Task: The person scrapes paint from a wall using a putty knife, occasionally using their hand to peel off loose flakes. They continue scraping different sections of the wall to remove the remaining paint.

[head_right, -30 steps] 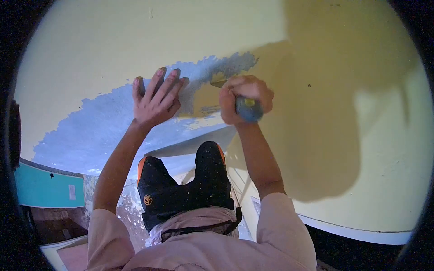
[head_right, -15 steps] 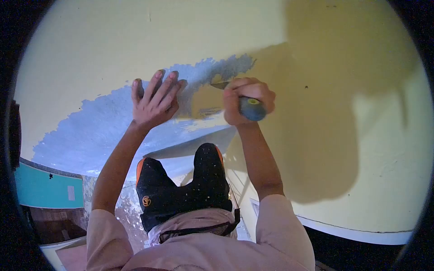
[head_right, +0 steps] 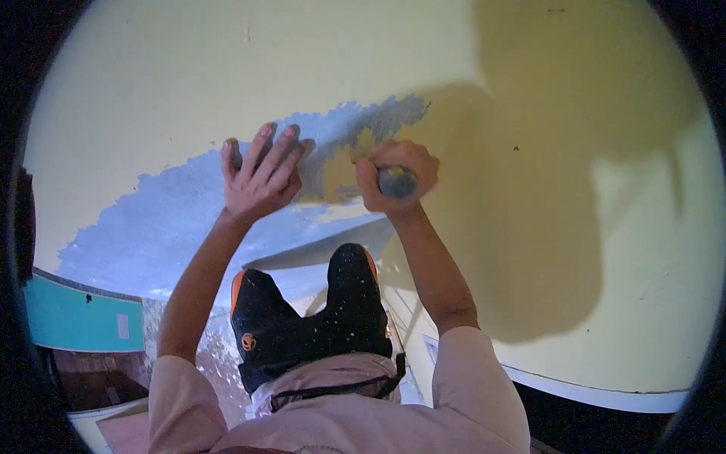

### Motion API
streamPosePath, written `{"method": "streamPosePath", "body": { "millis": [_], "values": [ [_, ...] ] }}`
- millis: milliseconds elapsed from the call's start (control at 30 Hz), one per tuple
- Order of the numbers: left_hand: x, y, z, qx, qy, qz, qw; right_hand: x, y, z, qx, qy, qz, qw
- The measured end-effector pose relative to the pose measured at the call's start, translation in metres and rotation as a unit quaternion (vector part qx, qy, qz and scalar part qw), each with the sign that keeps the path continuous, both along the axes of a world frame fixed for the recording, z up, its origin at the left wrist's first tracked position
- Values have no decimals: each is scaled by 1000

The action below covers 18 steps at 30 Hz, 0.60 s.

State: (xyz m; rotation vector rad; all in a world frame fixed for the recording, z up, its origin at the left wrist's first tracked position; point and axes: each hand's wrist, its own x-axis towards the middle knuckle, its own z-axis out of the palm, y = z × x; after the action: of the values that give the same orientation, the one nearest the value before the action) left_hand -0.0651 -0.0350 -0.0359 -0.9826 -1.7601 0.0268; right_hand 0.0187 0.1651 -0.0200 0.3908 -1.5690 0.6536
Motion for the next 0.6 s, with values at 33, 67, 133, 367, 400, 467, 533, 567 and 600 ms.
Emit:
{"method": "streamPosePath", "body": {
  "millis": [33, 67, 133, 367, 400, 467, 533, 567, 600],
  "values": [
    [-4, 2, -1, 7, 22, 2, 1000, 13, 8, -1, 74, -7, -104, 992],
    [-6, 3, -5, 16, 40, 7, 999, 18, 11, -2, 78, 2, -101, 992],
    [-6, 2, -5, 16, 31, 1, 999, 40, -3, 29, -233, 102, 444, 859],
    [-7, 2, -1, 9, 34, 0, 999, 35, 7, 33, -115, 80, 248, 959],
    [-4, 1, -1, -2, 35, 2, 999, 41, 5, 34, -156, 63, 320, 932],
    [-1, 0, -2, -3, 29, -2, 1000, 19, -2, 20, -91, 47, 153, 983],
    [-6, 1, -1, -2, 39, -3, 999, 9, 1, 19, -20, 46, -14, 999],
    [-7, 2, -4, 4, 41, -3, 999, 14, 11, 21, -62, 152, 90, 982],
    [-7, 3, -5, 10, 42, -3, 999, 14, 16, 25, -103, 252, 193, 943]
  ]
}}
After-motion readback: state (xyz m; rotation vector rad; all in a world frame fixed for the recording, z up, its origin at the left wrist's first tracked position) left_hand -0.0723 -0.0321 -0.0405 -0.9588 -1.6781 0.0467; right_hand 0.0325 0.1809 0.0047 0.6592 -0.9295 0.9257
